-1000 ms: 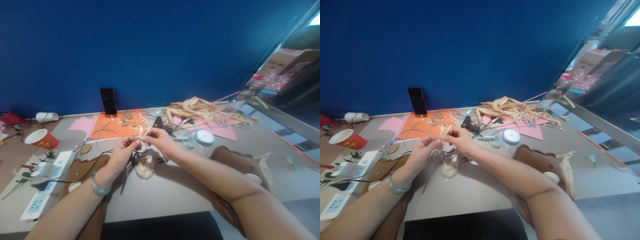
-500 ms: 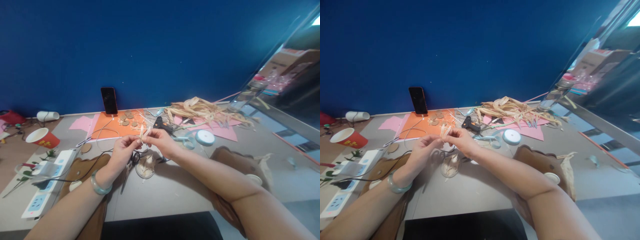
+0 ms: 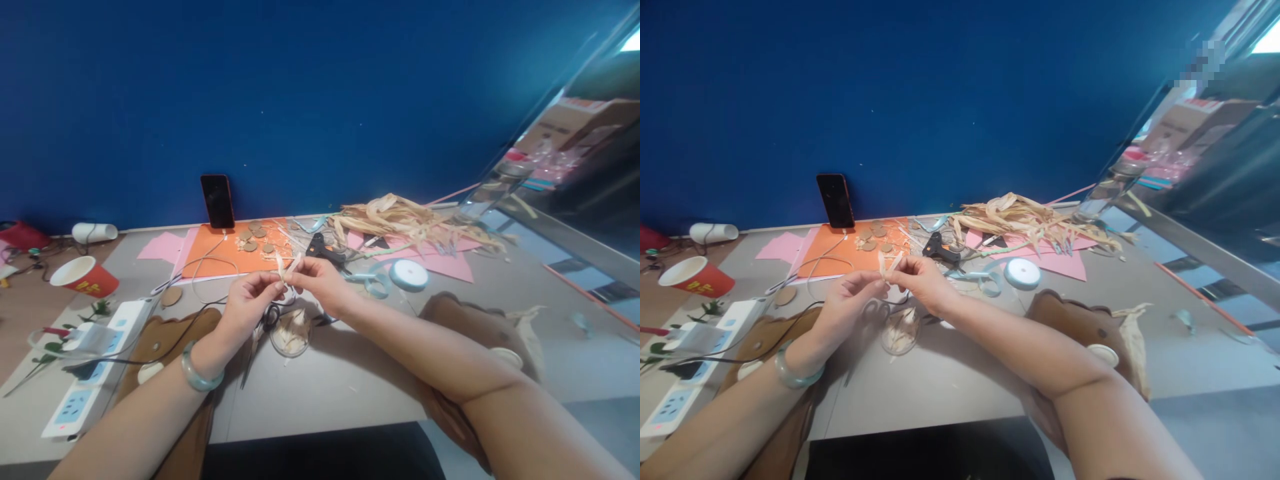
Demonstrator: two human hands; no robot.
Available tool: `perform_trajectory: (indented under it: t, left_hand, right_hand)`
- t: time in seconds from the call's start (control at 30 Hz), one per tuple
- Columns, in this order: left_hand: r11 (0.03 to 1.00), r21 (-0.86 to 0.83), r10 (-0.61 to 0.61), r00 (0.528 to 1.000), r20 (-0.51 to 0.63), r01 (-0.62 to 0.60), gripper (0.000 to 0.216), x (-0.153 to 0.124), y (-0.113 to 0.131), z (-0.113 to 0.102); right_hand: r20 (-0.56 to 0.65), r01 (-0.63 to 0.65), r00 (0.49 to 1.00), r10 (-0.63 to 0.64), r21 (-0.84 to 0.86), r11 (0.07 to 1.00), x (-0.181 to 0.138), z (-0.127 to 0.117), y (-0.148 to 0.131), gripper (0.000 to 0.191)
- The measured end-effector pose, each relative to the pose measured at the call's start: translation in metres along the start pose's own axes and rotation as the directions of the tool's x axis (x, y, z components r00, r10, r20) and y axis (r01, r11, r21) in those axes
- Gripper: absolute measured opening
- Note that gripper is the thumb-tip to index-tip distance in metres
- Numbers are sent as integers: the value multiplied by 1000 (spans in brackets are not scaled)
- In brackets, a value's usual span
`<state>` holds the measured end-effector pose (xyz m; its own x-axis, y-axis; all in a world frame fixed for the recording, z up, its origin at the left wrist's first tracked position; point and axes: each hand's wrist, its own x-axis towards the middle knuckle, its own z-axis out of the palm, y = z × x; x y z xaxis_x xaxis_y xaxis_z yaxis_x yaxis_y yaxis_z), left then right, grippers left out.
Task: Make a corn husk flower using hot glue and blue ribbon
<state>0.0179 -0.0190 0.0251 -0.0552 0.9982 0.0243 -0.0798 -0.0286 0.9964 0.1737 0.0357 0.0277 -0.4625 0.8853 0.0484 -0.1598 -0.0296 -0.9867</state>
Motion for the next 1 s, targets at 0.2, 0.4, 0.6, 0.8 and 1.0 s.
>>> perform_trajectory:
  t: [0.2, 0.4, 0.6, 0.8, 1.0]
  left_hand:
    - [1000, 0, -7, 1000, 7, 7, 23, 0, -3, -1]
    - [999, -21, 25, 999, -36, -25, 17, 2, -1, -1]
    - [997, -80, 6, 1000, -27, -8, 15, 4, -1, -3]
    - [998, -68, -7, 999, -34, 5, 15, 5, -2, -3]
    - [999, -39, 10, 1000, -21, -11, 14, 5, -3, -2]
  right_hand:
    - [-1, 3, 1000, -3, -19, 1000, 0, 0, 2, 27]
    - [-15, 3, 1000, -3, -5, 1000, 0, 0, -3, 24]
    - [-7, 18, 1000, -18, 10, 1000, 0, -1, -6, 23]
    - [-36, 37, 999, -37, 23, 999, 0, 0, -5, 24]
    - [-54, 52, 997, -50, 38, 998, -2, 0, -6, 27]
